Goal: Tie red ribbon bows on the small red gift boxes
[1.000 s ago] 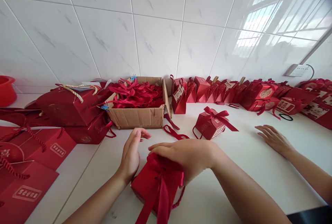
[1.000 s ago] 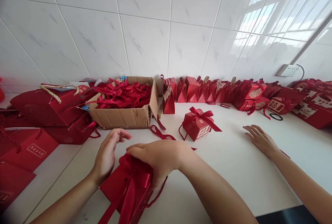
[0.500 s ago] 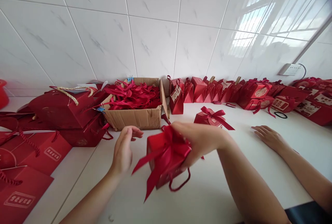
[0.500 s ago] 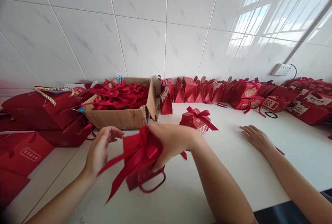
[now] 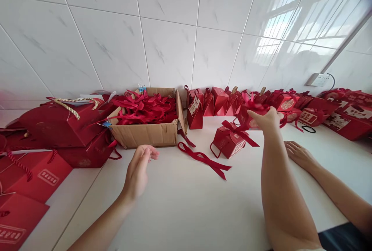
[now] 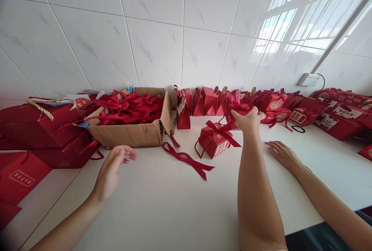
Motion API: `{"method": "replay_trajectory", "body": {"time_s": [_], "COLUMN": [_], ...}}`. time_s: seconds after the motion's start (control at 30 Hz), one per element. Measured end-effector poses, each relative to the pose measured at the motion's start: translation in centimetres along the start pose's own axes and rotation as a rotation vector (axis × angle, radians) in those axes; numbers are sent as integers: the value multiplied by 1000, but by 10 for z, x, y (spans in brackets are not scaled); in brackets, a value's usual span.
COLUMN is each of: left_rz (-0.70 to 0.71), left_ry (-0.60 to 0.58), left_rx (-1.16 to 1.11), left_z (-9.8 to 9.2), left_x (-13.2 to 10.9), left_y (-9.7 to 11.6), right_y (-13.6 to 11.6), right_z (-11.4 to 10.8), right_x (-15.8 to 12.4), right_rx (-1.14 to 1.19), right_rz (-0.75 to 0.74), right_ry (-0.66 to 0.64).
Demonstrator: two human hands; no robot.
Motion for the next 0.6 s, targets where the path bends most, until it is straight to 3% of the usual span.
{"method": "replay_trajectory", "body": {"time_s": [0.07,0.27,0.37,0.5,0.6], "left_rz": [-11,-19,-18,-18,-26], "left_ry": [-3,-17,-18,-9,-22], "left_rx": [2,7,3,-5,-11], "left_z": [0,1,1,1,1], "left_x": [1,-1,-1,0,0], "left_y": [-1,0,1,1,1], "right_y": [2,-11,19,88,102], "right_z": [4,23,15,-29,-38], "right_x": [4,1,-5,-9,-13], "right_rx": [-3,5,-48,-146,-190], "right_rz": [56,-173,-213,-207,-237], "right_ry": [-31,-321,-406,-392,-388]}}
Point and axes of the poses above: each hand's wrist, its own x-axis towards the middle knuckle, its own z-axis out of the palm, y = z × x, the point moved 4 cm from there along x, towards the middle knuckle, and after that the axes turned 3 degrees about x, right-handed, at the moved point
